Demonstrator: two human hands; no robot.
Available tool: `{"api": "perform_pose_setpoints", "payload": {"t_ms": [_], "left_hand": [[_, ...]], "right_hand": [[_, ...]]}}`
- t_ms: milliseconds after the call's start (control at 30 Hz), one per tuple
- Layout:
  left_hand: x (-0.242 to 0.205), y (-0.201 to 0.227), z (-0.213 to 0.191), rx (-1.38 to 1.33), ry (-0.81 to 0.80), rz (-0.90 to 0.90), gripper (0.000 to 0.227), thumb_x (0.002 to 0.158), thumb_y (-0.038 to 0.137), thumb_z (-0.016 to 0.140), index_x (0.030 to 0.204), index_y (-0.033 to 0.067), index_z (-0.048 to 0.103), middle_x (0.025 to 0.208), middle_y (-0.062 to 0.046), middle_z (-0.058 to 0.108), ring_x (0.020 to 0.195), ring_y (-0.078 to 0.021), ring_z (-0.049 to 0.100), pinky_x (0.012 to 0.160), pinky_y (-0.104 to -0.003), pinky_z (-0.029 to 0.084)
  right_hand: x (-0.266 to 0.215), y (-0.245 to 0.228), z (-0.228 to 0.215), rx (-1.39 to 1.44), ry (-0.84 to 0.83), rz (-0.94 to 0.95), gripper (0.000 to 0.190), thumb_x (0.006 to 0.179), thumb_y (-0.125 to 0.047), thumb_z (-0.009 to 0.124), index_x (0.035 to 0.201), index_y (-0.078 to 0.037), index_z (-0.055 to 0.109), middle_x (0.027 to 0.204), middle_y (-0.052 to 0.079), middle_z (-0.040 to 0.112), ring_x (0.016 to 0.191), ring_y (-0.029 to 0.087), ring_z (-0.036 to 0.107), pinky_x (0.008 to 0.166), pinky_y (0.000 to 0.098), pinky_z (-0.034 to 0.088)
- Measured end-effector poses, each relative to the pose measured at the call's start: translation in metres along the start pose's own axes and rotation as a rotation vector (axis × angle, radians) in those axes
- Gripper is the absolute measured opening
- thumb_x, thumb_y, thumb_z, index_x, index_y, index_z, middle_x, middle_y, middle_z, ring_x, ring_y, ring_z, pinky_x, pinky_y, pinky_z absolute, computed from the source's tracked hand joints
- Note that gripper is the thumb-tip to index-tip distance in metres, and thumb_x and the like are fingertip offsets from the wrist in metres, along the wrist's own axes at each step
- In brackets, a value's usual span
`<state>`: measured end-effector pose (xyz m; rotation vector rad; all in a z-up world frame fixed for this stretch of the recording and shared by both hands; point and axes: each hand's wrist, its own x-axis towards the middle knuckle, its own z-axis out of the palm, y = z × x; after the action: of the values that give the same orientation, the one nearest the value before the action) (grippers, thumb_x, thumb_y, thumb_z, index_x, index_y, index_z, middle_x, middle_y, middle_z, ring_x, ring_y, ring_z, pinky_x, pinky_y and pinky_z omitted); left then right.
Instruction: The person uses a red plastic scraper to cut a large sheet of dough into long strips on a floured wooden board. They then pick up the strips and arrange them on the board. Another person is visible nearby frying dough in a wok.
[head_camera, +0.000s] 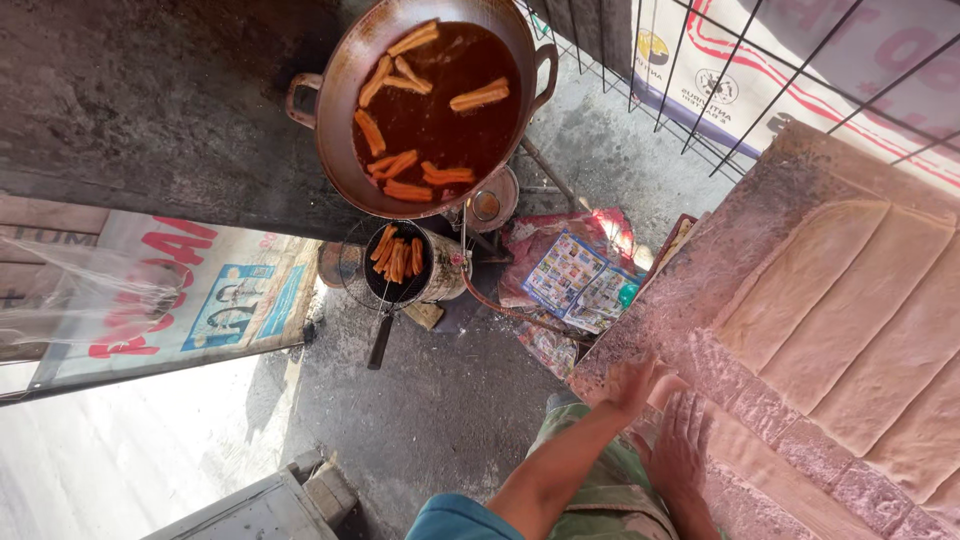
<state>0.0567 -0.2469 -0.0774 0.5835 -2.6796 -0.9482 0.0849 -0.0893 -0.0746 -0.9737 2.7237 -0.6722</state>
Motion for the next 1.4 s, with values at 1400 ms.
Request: {"api": "perform_pose_setpoints", "payload": {"t_ms": [1400], "left_hand": [[-0.012, 0.032, -0.078, -0.007, -0.472, 0.164, 0.030, 0.103, 0.027, 0.061, 0.107, -0.0008, 0.070, 0.102, -0.022, 0.071, 0.095, -0.0426, 0.068, 0.082, -0.047, 0.051]], "right_hand": [[-0.090, 0.073, -0.064, 0.048, 0.015, 0.473, 0.112, 0.087, -0.074, 0.051, 0.158, 0.006, 0.017, 0.167, 0.024, 0.017, 0.156, 0.037, 0.014, 0.127, 0.0475, 0.010]]}}
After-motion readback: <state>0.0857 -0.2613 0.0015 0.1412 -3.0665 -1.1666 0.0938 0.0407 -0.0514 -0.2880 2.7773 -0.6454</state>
